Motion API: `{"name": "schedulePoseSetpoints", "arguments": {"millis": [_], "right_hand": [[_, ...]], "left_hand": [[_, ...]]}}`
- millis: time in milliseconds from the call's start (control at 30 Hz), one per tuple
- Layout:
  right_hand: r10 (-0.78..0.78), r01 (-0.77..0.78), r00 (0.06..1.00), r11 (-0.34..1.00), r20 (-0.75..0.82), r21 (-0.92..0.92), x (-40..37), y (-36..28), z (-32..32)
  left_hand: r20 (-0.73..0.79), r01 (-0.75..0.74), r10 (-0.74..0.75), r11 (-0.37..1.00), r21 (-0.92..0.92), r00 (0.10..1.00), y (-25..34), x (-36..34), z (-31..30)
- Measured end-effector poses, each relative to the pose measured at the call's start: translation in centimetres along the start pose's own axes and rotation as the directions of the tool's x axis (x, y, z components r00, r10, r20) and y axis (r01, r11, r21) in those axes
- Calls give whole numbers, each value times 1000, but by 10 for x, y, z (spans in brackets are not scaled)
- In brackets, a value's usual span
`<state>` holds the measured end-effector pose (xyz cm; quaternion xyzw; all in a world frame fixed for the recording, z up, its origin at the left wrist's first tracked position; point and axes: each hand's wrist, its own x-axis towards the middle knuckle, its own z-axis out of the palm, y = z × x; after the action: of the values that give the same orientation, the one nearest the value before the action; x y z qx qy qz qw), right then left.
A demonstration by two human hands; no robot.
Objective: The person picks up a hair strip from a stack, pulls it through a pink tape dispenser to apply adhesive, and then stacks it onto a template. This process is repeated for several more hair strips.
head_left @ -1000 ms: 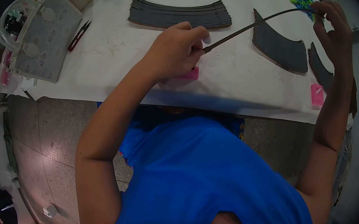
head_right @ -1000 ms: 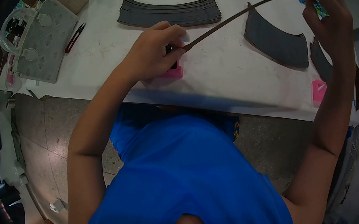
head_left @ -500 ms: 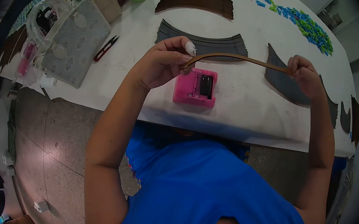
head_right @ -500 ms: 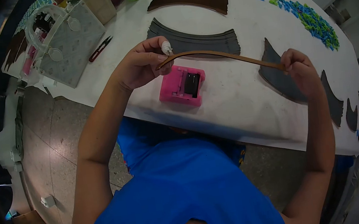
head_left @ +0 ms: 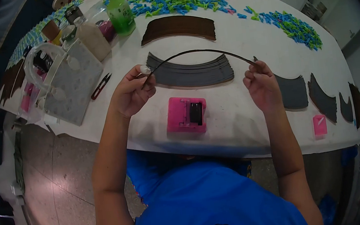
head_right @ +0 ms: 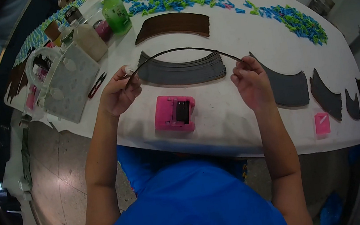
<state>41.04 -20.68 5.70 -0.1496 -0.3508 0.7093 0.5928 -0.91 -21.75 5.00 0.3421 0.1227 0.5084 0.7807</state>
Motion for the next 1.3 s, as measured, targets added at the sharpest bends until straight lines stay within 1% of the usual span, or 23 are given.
{"name": "schedulePoseSetpoints", "arguments": {"millis": [33, 100, 133, 200, 333, 400, 433, 500, 533, 600, 633, 700, 733, 800, 833, 867, 933, 1000, 1033, 1100, 1133, 1200, 1300], "right_hand": [[-23, 23, 1000, 1000, -8, -5, 5, 3, 1], [-83, 70, 990, 991, -112, -117, 14, 12, 1], [-96, 82, 989, 989, -115, -120, 19, 15, 1], [-96, 72, 982, 987, -165, -145, 29, 20, 0], [-100, 68, 984, 976, -145, -207, 47, 25, 2], [-95, 42, 982, 953, -165, -299, 58, 26, 5], [-93, 41, 983, 953, -160, -299, 63, 26, 5], [-91, -8, 974, 901, -207, -435, 76, 25, 4], [-85, -10, 977, 901, -198, -434, 84, 26, 1], [-89, -47, 977, 798, -194, -601, 100, 28, -6], [-82, -48, 979, 798, -187, -601, 108, 30, -8], [-72, -119, 970, 690, -231, -714, 124, 34, -11], [-66, -118, 972, 690, -224, -714, 131, 37, -15], [-32, -176, 970, 598, -243, -782, 144, 42, -22], [-26, -173, 972, 599, -235, -782, 150, 47, -26], [-39, -177, 970, 554, -238, -813, 156, 51, -31], [-47, -180, 971, 508, -236, -842, 165, 59, -39], [-56, -226, 964, 335, -259, -915, 172, 64, -48], [-52, -226, 965, 335, -257, -915, 175, 67, -51], [-66, -271, 958, 131, -281, -954, 183, 71, -59], [-63, -272, 958, 131, -281, -953, 187, 72, -60], [-101, -231, 969, -29, -227, -973, 192, 73, -62], [-157, -227, 965, -98, -211, -969, 198, 80, -72]], "left_hand": [[22, 13, -13, 1000, 3, 1000, 2, 1, 1], [-47, -54, 52, 997, -54, 998, 5, 3, 3], [-35, -48, 46, 997, -52, 998, 6, 7, 0], [-40, -173, 169, 977, -125, 985, 4, 13, -11], [-42, -253, 250, 937, -240, 967, 6, 32, -31], [-206, -338, 296, 917, -213, 933, 9, 39, -44], [-207, -344, 302, 915, -211, 931, 11, 43, -44], [-500, -435, 358, 899, -43, 789, 11, 54, -45], [-504, -444, 366, 895, -39, 783, 12, 60, -48], [-489, -355, 442, 897, 265, 752, 12, 72, -59], [-492, -361, 449, 893, 268, 746, 12, 79, -62], [-470, -151, 541, 752, 642, 698, 10, 91, -68], [-473, -154, 547, 750, 643, 691, 10, 97, -72], [-444, 147, 610, 473, 869, 657, 10, 108, -81], [-354, 186, 683, 309, 933, 639, 9, 111, -83], [-355, 188, 689, 309, 933, 632, 9, 113, -86], [-333, 343, 697, 132, 930, 635, 6, 117, -89], [-308, 361, 709, 81, 929, 635, 6, 121, -94], [-282, 375, 714, 29, 926, 641, 5, 123, -97], [-291, 412, 719, 7, 911, 631, 2, 128, -103], [-297, 445, 723, -15, 896, 623, 2, 130, -103], [-300, 459, 727, -23, 888, 618, -1, 132, -105], [-304, 468, 729, -25, 884, 613, -2, 134, -104]]}}
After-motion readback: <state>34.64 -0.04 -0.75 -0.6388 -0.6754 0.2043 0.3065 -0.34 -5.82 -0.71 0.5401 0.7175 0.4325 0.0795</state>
